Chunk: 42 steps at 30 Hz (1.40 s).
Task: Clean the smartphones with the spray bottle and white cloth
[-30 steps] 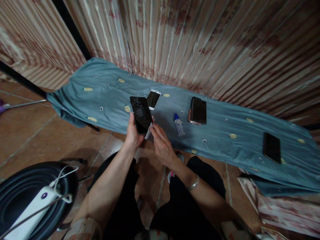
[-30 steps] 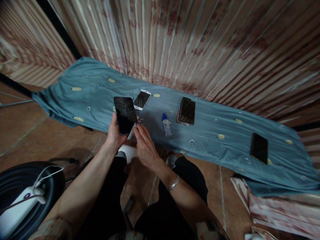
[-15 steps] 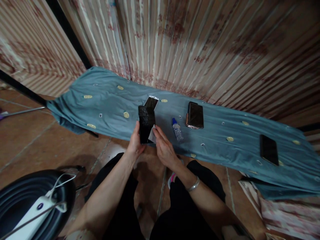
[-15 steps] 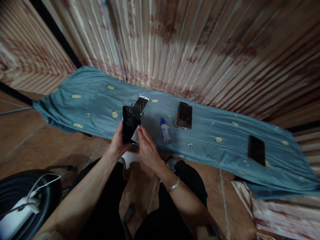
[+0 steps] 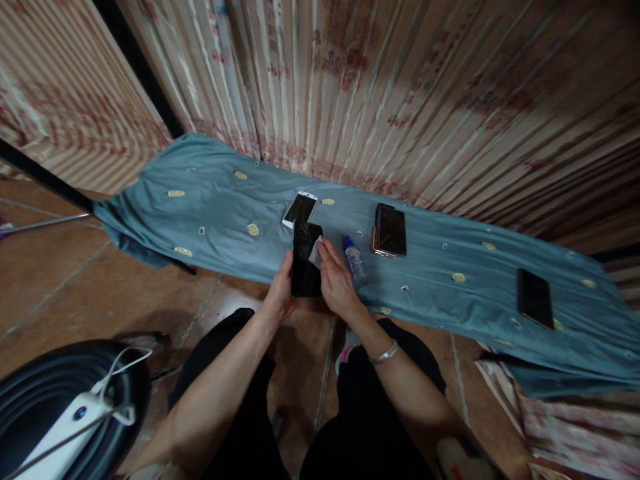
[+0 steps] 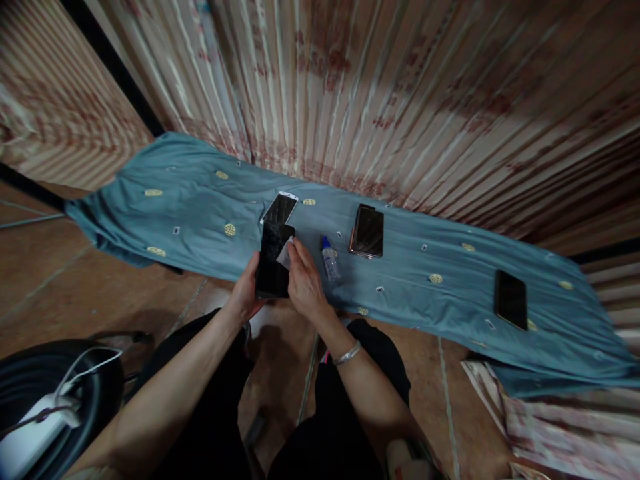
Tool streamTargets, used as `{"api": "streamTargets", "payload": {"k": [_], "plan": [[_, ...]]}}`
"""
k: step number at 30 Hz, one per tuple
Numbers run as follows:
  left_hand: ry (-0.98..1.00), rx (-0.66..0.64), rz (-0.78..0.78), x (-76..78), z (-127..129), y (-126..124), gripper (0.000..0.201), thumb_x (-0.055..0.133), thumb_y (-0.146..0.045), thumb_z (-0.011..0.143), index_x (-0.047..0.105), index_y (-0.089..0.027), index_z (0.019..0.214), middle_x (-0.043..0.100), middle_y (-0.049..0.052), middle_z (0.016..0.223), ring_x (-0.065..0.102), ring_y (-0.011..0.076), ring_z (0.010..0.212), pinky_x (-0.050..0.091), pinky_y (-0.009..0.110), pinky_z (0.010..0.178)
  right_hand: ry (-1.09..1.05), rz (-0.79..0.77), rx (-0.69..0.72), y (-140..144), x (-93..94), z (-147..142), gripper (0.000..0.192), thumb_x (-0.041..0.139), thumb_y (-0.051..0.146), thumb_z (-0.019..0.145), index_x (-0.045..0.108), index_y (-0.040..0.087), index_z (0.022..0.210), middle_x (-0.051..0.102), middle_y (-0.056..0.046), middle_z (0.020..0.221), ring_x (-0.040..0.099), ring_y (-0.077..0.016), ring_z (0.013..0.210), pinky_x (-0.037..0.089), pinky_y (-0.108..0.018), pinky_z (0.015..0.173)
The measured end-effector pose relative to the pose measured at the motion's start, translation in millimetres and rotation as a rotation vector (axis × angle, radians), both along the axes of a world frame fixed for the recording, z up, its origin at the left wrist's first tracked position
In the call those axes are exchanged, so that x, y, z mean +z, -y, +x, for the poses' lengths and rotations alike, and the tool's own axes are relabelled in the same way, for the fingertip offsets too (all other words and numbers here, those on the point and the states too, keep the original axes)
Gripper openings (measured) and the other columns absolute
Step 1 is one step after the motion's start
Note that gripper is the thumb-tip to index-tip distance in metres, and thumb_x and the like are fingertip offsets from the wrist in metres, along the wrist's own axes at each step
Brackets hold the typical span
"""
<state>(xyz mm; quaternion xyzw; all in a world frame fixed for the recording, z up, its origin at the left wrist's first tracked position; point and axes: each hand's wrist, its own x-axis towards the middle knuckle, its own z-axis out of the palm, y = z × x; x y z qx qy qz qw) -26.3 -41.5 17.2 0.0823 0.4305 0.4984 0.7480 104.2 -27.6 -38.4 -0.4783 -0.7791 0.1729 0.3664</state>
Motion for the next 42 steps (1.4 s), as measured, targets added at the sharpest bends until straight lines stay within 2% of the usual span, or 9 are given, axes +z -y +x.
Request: {"api": "streamTargets", "payload": {"k": [4, 15, 20, 24, 27, 31, 38, 42], "plan": [[0.007, -0.052, 0.006, -1.8, 3, 2, 0.058, 0.035, -0.051, 0.100, 0.063, -0.013, 0.134, 0.077, 0.011, 0.111, 0.072, 0.0256, 0.106, 0.055, 0.038, 0.097, 0.011, -0.003, -0.065, -7, 2.2, 4, 0.055, 0.029, 0.014, 0.097, 0.039, 0.017, 0.151, 0.042, -0.010, 0.157, 0.036, -0.0197, 0.148, 0.031, -0.047, 0.124], [0.106, -0.119, 0.125, -10.7, 11, 7, 0.064, 0.024, -0.053, 0.102, 0.055, -0.015, 0.143, 0.071, 0.011, 0.127, 0.063, 0.0254, 0.124, 0.043, 0.040, 0.112, 0.067, 0.017, -0.116, -9, 4.7, 4, 0.054, 0.028, 0.013, 0.096, 0.044, 0.011, 0.147, 0.043, -0.014, 0.156, 0.034, -0.0207, 0.149, 0.029, -0.047, 0.124], [0.092, -0.087, 0.159, -14.5, 13, 9, 0.060, 0.025, -0.049, 0.103, 0.054, -0.015, 0.143, 0.069, 0.010, 0.129, 0.058, 0.0247, 0.130, 0.039, 0.041, 0.115, 0.069, 0.007, -0.079, -8, 10.1, 2, 0.055, 0.028, 0.014, 0.096, 0.042, 0.011, 0.149, 0.040, -0.014, 0.158, 0.032, -0.0217, 0.150, 0.028, -0.050, 0.124], [0.090, -0.061, 0.194, -18.5, 15, 9, 0.059, 0.035, -0.051, 0.100, 0.054, -0.016, 0.143, 0.068, 0.011, 0.131, 0.057, 0.0275, 0.131, 0.038, 0.043, 0.115, 0.072, 0.001, -0.048, -8, 15.3, 0, 0.057, 0.029, 0.012, 0.095, 0.039, 0.014, 0.151, 0.039, -0.012, 0.159, 0.032, -0.0207, 0.150, 0.029, -0.050, 0.124], [0.099, -0.064, 0.210, -21.0, 16, 10, 0.059, 0.040, -0.053, 0.099, 0.054, -0.018, 0.144, 0.068, 0.011, 0.131, 0.055, 0.0288, 0.133, 0.036, 0.043, 0.117, 0.077, 0.004, -0.056, -10, 17.6, 0, 0.055, 0.028, 0.013, 0.095, 0.040, 0.009, 0.149, 0.039, -0.015, 0.158, 0.031, -0.0206, 0.150, 0.028, -0.047, 0.125], [0.090, -0.061, 0.212, -21.0, 16, 10, 0.057, 0.036, -0.050, 0.101, 0.054, -0.016, 0.144, 0.069, 0.010, 0.131, 0.052, 0.0284, 0.136, 0.034, 0.042, 0.118, 0.081, 0.009, -0.049, -12, 16.5, -3, 0.057, 0.028, 0.011, 0.095, 0.039, 0.011, 0.150, 0.038, -0.013, 0.159, 0.030, -0.0190, 0.150, 0.028, -0.046, 0.125], [0.038, -0.025, 0.171, -14.7, 13, 7, 0.057, 0.026, -0.047, 0.103, 0.057, -0.017, 0.141, 0.070, 0.009, 0.129, 0.054, 0.0245, 0.135, 0.038, 0.040, 0.116, 0.085, 0.013, 0.045, -1, 11.1, -10, 0.061, 0.030, 0.008, 0.092, 0.037, 0.015, 0.152, 0.039, -0.011, 0.159, 0.029, -0.0192, 0.151, 0.028, -0.045, 0.126], [0.005, 0.028, 0.153, -13.2, 11, 5, 0.057, 0.030, -0.048, 0.102, 0.060, -0.015, 0.136, 0.067, 0.011, 0.133, 0.054, 0.0244, 0.134, 0.041, 0.038, 0.114, 0.088, 0.038, 0.096, 7, 9.6, -14, 0.065, 0.032, 0.007, 0.091, 0.033, 0.019, 0.154, 0.039, -0.008, 0.159, 0.028, -0.0192, 0.151, 0.028, -0.046, 0.126]]}}
